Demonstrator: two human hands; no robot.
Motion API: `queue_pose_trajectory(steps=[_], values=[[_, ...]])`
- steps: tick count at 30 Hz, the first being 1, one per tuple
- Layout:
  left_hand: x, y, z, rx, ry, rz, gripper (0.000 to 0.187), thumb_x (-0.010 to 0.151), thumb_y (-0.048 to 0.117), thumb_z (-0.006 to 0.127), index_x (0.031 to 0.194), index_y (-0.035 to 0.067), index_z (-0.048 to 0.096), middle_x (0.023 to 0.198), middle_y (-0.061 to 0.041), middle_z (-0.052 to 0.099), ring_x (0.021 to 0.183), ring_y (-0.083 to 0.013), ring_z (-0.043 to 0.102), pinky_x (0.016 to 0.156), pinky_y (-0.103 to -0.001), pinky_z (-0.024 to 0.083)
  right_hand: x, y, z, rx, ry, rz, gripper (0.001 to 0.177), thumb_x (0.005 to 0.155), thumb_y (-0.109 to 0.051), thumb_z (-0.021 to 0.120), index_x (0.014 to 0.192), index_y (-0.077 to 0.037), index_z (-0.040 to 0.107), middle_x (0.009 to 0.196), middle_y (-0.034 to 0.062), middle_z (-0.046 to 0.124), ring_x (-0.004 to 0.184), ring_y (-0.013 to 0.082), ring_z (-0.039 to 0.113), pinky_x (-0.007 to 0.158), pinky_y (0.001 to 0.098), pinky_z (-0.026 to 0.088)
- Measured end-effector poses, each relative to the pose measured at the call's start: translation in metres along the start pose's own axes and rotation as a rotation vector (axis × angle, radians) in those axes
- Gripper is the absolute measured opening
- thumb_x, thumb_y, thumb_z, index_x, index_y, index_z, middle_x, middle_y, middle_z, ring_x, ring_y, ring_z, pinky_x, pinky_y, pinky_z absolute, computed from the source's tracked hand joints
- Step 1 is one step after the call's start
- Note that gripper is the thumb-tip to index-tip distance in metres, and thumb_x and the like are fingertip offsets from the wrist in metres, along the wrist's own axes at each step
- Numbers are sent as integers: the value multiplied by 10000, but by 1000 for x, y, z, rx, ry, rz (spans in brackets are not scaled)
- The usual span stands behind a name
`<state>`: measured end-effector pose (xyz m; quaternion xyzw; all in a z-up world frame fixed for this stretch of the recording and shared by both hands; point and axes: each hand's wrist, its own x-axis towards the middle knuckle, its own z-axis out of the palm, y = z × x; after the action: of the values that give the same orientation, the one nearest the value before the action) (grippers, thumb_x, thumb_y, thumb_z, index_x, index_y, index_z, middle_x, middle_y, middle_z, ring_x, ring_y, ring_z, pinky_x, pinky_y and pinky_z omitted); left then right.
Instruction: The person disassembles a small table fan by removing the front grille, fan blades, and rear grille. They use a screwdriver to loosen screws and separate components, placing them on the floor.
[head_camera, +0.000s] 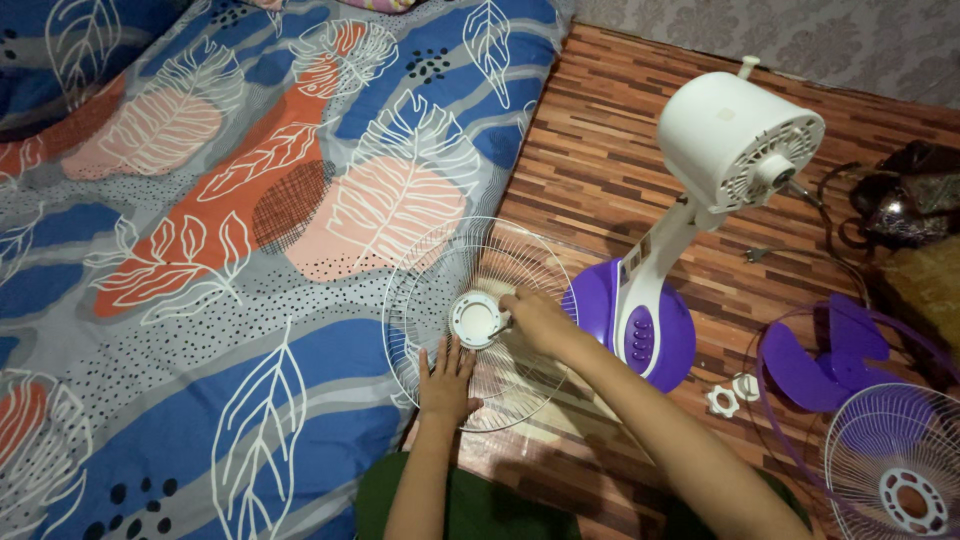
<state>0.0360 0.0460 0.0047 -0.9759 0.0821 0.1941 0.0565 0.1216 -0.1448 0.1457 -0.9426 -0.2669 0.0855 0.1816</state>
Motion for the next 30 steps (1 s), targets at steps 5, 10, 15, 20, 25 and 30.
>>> queue_pose_trajectory(steps=[5, 10, 15, 20, 25, 30], values=[[1, 1, -1, 7, -13, -2, 1035, 846, 680, 663, 1649, 297, 134, 1736, -92, -49, 1590, -305, -90, 1215, -644, -52, 5, 8, 16, 24, 93, 131, 315, 993, -251, 672, 1147, 15, 601, 1082, 299, 641, 984, 477, 663, 857, 533, 555], [0, 0, -3, 18, -25, 3, 1030, 855, 692, 649, 1653, 296, 133, 1741, -96, -49, 1595, -309, -83, 1224, -641, -47, 5, 8, 16, -145, 0, 65, 357, 830, -148, 669, 1149, -4, 596, 1108, 273, 654, 995, 438, 675, 875, 500, 571], [0, 1, -3, 25, -20, -1, 1047, 846, 695, 651, 1653, 299, 115, 1731, -90, -56, 1586, -305, -90, 1219, -642, -53, 0, 4, 10, 106, 159, 27, 370, 795, -170, 641, 1128, -9, 626, 1126, 280, 651, 998, 451, 658, 858, 508, 543], [1, 1, -7, 1, -41, 1, 1059, 826, 666, 705, 1651, 288, 157, 1738, -98, -51, 1594, -308, -78, 1229, -638, -38, 5, 11, 11, -93, -3, 145, 393, 1014, -322, 591, 1201, 23, 579, 1084, 303, 656, 1006, 453, 672, 864, 515, 562], [-1, -2, -8, -17, -53, 25, 1029, 820, 607, 748, 1638, 291, 210, 1740, -106, -48, 1599, -311, -65, 1240, -626, -22, -6, 24, 11, -143, 38, 50, 373, 847, -153, 654, 1171, 24, 599, 1095, 297, 647, 989, 454, 677, 848, 498, 572], [3, -5, -12, -3, -101, 24, 1028, 813, 585, 759, 1637, 320, 206, 1741, -91, -64, 1603, -307, -69, 1251, -605, -10, -2, 30, 15, -19, 145, -70, 356, 731, -36, 728, 1083, -59, 682, 1098, 230, 639, 1001, 450, 623, 849, 503, 531]])
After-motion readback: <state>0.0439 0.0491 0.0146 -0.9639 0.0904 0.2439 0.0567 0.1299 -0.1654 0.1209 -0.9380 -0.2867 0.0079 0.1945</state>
